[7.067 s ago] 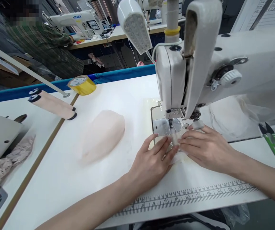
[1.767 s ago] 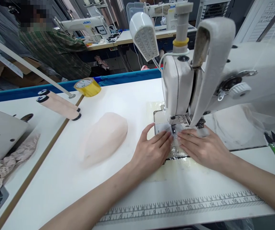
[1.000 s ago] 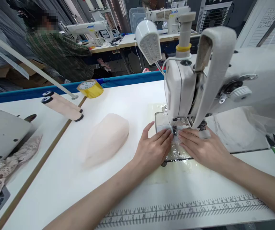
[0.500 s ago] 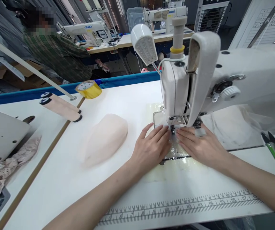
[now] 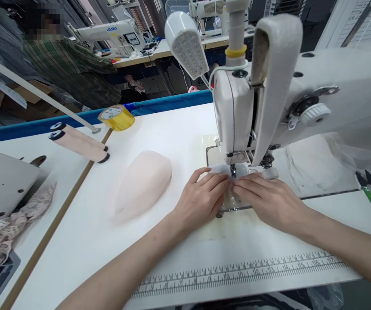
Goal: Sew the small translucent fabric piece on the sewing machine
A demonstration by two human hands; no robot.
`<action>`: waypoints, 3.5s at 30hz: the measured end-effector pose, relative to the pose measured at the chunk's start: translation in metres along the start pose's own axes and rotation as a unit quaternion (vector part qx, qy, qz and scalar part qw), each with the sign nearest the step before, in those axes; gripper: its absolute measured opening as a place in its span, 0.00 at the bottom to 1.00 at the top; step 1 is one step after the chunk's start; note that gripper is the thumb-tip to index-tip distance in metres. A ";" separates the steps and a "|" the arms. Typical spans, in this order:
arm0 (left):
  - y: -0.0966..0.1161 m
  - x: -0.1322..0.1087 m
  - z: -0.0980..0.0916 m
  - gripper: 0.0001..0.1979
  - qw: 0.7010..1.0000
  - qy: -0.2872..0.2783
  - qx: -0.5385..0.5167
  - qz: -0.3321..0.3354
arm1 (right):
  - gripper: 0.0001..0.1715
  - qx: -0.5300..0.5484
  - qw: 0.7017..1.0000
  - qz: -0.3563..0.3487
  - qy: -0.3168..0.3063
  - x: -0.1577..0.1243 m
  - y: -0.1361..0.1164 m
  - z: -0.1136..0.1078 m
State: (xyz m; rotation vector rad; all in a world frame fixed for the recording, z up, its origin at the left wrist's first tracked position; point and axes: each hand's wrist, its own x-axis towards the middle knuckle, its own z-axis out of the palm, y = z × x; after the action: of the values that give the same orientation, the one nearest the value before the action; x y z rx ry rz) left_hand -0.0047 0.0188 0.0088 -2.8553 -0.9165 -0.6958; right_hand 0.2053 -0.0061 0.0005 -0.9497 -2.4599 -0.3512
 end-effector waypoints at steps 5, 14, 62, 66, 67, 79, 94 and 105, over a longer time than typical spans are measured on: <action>0.002 0.001 0.000 0.15 0.997 -0.029 -0.056 -0.034 | 0.21 -0.044 0.998 0.037 -0.035 -0.001 0.003 0.000; 0.006 -0.002 0.001 0.22 0.996 -0.077 -0.040 0.003 | 0.21 -0.070 0.995 0.044 -0.047 0.000 0.009 -0.003; 0.019 -0.012 0.002 0.07 0.999 0.039 0.020 0.033 | 0.23 0.120 0.991 -0.036 -0.038 -0.005 0.008 -0.015; 0.020 -0.012 0.004 0.06 0.999 0.048 0.005 0.014 | 0.09 0.056 0.998 -0.016 -0.014 -0.005 0.007 -0.010; 0.020 -0.012 0.005 0.05 0.999 0.050 0.004 0.015 | 0.09 0.044 0.999 -0.023 -0.002 -0.006 0.007 -0.009; 0.018 -0.012 0.002 0.15 0.999 -0.021 0.039 0.024 | 0.07 0.068 0.992 -0.101 0.036 -0.009 0.009 -0.007; 0.019 -0.012 0.002 0.16 0.997 -0.029 0.060 0.036 | 0.07 0.078 0.992 -0.097 0.036 -0.006 0.009 -0.006; 0.013 -0.008 0.008 0.16 0.998 -0.015 0.065 0.021 | 0.08 0.038 0.994 -0.096 0.039 -0.007 0.014 -0.003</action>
State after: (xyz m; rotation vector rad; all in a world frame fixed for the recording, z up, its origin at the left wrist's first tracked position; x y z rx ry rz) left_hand -0.0002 0.0057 -0.0009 -2.7688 -0.8697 -0.5683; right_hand 0.2204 -0.0007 0.0006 -0.6574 -2.4806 -0.3492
